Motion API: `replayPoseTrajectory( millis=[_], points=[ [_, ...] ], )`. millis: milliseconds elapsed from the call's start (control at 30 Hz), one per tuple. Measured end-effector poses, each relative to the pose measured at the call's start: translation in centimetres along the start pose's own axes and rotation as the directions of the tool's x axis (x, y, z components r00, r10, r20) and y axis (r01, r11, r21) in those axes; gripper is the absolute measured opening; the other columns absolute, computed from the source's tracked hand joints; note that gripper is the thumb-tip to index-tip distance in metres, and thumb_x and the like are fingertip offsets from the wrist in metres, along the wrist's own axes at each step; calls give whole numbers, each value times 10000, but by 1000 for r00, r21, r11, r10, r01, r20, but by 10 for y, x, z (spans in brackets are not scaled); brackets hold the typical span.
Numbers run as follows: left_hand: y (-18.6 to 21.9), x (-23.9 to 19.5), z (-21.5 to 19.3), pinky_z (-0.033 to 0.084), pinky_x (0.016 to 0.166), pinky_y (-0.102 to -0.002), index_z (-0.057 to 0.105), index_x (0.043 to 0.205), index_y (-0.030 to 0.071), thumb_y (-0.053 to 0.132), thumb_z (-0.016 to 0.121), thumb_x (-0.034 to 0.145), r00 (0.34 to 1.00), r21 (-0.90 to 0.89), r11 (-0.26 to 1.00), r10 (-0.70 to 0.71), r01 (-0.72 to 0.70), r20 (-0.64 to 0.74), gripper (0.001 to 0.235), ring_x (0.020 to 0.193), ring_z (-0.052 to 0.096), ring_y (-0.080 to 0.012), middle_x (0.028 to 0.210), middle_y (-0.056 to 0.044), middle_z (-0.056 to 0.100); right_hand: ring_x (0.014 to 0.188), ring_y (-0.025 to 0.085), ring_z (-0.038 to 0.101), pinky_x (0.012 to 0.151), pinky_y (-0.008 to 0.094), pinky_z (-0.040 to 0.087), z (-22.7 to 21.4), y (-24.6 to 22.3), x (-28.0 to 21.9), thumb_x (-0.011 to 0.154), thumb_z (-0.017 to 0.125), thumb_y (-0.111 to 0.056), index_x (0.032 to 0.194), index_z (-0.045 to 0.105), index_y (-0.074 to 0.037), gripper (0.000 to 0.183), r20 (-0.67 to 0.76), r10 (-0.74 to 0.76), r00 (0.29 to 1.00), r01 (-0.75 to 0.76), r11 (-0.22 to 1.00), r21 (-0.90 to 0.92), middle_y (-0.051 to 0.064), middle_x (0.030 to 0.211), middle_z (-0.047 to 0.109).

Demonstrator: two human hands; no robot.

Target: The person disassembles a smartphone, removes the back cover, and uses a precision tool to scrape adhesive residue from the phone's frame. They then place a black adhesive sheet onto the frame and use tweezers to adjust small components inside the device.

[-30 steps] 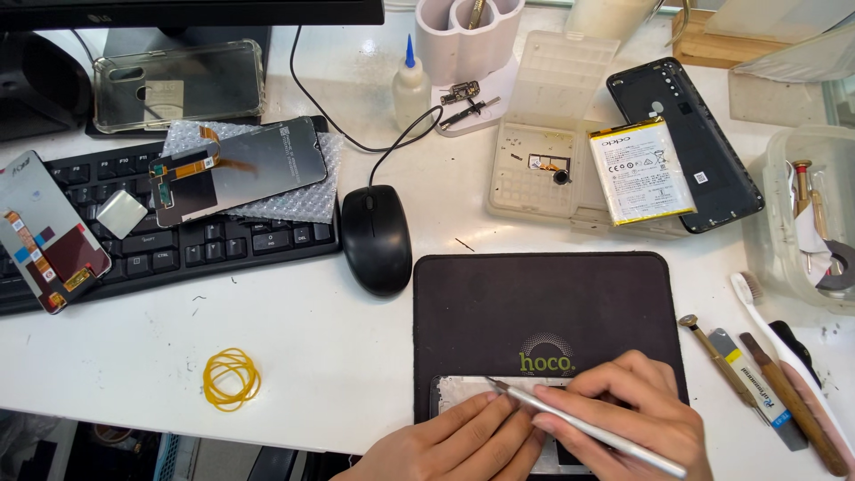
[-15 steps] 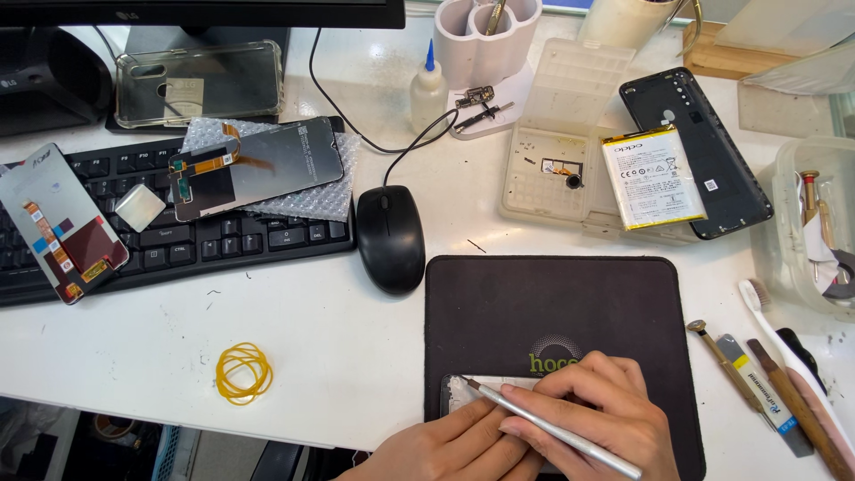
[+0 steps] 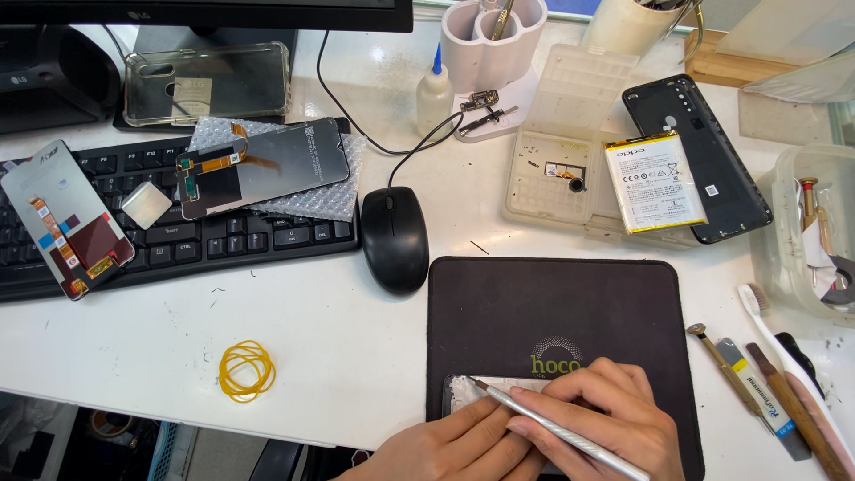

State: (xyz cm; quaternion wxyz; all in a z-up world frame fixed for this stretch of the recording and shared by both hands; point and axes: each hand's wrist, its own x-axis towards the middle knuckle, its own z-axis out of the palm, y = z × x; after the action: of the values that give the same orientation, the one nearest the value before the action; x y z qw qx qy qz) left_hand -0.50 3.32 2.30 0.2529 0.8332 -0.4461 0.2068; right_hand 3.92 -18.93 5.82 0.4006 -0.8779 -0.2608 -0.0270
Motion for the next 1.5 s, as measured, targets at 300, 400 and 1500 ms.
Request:
replayPoseTrajectory(
  millis=[300, 400, 1500],
  points=[
    [17, 12, 13, 597, 1076, -405, 679, 1259, 10, 154, 627, 1081, 997, 244, 969, -54, 39, 57, 235, 1213, 723, -278, 1243, -116, 700, 760, 38, 641, 812, 276, 472, 3, 2, -4, 790, 874, -280, 1061, 844, -243, 275, 25, -29, 999, 28, 999, 38, -86, 817, 742],
    [21, 12, 6, 542, 979, -304, 655, 1233, 63, 180, 633, 1052, 994, 554, 826, 63, -104, 93, 216, 1196, 674, -191, 1223, -59, 680, 835, 84, 681, 793, 272, 537, -17, 18, -7, 820, 847, -253, 1083, 836, -212, 266, 45, -3, 999, 0, 997, 79, -42, 882, 781],
    [13, -2, 53, 519, 1158, -337, 557, 1321, 82, 182, 590, 1131, 983, 275, 952, 90, -132, 159, 217, 1335, 631, -225, 1371, -72, 655, 965, 260, 825, 874, 377, 637, -58, 63, -40, 848, 692, 120, 999, 792, 54, 192, 136, 246, 960, -277, 743, 610, 203, 1057, 699]
  ],
)
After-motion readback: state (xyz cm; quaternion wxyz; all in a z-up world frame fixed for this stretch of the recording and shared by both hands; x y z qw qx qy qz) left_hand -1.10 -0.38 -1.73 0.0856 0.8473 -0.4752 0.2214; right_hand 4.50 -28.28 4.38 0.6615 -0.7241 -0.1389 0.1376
